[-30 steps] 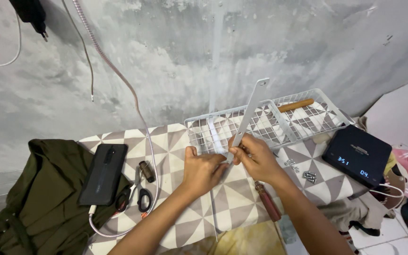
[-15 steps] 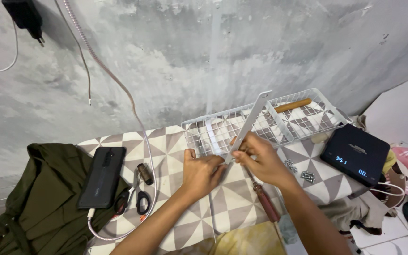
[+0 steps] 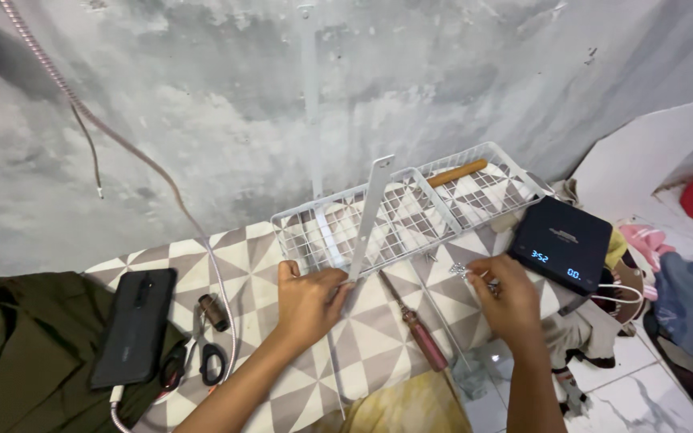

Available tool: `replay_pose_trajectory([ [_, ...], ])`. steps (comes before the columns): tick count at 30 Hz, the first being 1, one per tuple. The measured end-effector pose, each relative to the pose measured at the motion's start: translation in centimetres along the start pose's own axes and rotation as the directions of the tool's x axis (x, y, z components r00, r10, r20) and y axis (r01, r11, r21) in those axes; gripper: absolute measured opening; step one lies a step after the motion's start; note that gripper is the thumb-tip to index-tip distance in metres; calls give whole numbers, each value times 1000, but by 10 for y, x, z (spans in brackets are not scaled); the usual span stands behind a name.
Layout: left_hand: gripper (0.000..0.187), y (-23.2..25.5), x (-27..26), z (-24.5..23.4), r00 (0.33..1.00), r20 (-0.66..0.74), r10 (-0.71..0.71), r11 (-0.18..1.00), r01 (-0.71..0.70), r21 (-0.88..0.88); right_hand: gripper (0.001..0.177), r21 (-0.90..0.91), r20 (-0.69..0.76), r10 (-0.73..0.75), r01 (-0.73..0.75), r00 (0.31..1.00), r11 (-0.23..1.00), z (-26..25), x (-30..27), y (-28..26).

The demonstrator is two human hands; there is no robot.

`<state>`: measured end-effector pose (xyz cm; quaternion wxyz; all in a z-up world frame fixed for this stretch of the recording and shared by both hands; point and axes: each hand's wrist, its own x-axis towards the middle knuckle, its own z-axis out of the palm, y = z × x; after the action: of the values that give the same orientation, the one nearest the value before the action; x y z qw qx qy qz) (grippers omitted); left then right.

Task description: The person assembles a white wire basket by attaching a vertical support bar with screws and washers using a screwdriver. They tighten multiple fasteners, reposition the basket, and continue securing the support bar to the basket frame.

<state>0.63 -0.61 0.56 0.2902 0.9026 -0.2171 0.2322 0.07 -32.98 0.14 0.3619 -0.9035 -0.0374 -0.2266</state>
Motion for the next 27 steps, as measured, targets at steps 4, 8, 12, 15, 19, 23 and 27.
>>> replay_pose_trajectory([
  [4, 5, 2, 0, -2, 1000, 1, 5, 1000, -5, 16, 16, -197, 45, -102, 109, 994, 974, 7, -1, 7],
  [8, 6, 5, 1, -2, 1000, -12, 3, 1000, -3, 8, 14, -251, -45, -110, 95, 993, 963, 2, -1, 9],
  [12, 8, 6, 0, -3, 1000, -14, -2, 1000, 3, 23, 14, -297, -96, -57, 26, 994, 955, -9, -6, 9],
  [15, 8, 6, 0, -2, 999, -33, 23, 1000, -22, 15, 14, -308, -94, -107, 74, 990, 948, -12, -13, 10],
  [19, 9, 5, 1, -2, 999, -30, 28, 999, -27, 19, 15, -374, -139, -68, 11, 988, 927, -28, -22, 19],
  [23, 9, 6, 1, -1, 999, -33, 21, 1000, -21, 13, 19, -348, -50, -149, 122, 988, 929, -29, -22, 22],
  [27, 8, 7, 2, -1, 998, -56, 21, 1000, -21, 4, 21, -373, -26, -181, 158, 983, 914, -13, -24, 16],
])
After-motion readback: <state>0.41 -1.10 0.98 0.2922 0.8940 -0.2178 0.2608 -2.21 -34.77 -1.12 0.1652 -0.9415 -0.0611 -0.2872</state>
